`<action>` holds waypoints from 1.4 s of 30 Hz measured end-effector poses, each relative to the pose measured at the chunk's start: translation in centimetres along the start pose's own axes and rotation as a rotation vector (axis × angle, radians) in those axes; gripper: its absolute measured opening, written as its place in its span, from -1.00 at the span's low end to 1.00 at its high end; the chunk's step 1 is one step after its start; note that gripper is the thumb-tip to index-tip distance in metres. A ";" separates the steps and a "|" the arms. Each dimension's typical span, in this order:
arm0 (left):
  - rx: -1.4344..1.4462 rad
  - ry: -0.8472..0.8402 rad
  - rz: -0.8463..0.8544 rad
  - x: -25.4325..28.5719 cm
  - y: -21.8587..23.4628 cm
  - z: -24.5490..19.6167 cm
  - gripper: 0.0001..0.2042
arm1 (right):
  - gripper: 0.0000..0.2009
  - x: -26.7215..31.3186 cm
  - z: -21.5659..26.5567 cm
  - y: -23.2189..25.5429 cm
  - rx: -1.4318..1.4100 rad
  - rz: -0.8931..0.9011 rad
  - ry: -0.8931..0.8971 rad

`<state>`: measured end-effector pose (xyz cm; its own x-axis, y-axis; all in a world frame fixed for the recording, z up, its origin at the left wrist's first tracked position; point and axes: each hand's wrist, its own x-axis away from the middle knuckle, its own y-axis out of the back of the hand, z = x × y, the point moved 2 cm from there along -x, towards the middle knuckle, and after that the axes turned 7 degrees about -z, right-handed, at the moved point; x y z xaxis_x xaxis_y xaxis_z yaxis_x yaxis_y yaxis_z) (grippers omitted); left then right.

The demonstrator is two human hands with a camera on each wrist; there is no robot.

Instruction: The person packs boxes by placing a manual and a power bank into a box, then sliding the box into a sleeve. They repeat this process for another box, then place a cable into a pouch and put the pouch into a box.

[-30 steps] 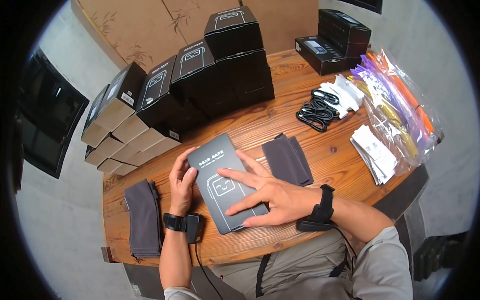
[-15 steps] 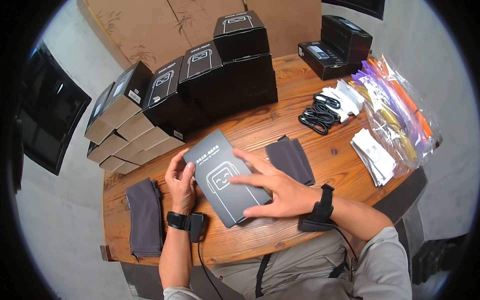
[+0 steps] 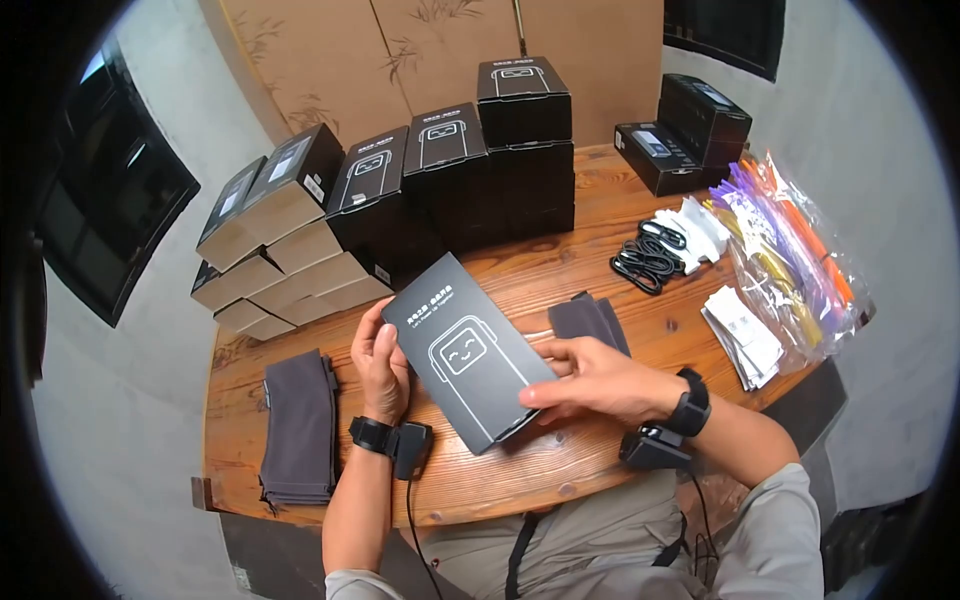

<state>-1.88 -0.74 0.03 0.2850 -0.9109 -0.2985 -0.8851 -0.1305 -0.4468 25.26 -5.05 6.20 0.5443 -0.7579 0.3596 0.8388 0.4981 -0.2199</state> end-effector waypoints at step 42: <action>-0.258 0.088 0.099 0.0 -0.1 0.2 -0.80 | -0.46 -12.7 12.8 0.6 -0.574 0.023 0.182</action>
<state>-1.69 -0.61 -0.05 0.1696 -0.9531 -0.2506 -0.9746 -0.1245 -0.1861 18.71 10.27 13.13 0.5129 -0.8350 0.1991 0.6722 0.2464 -0.6981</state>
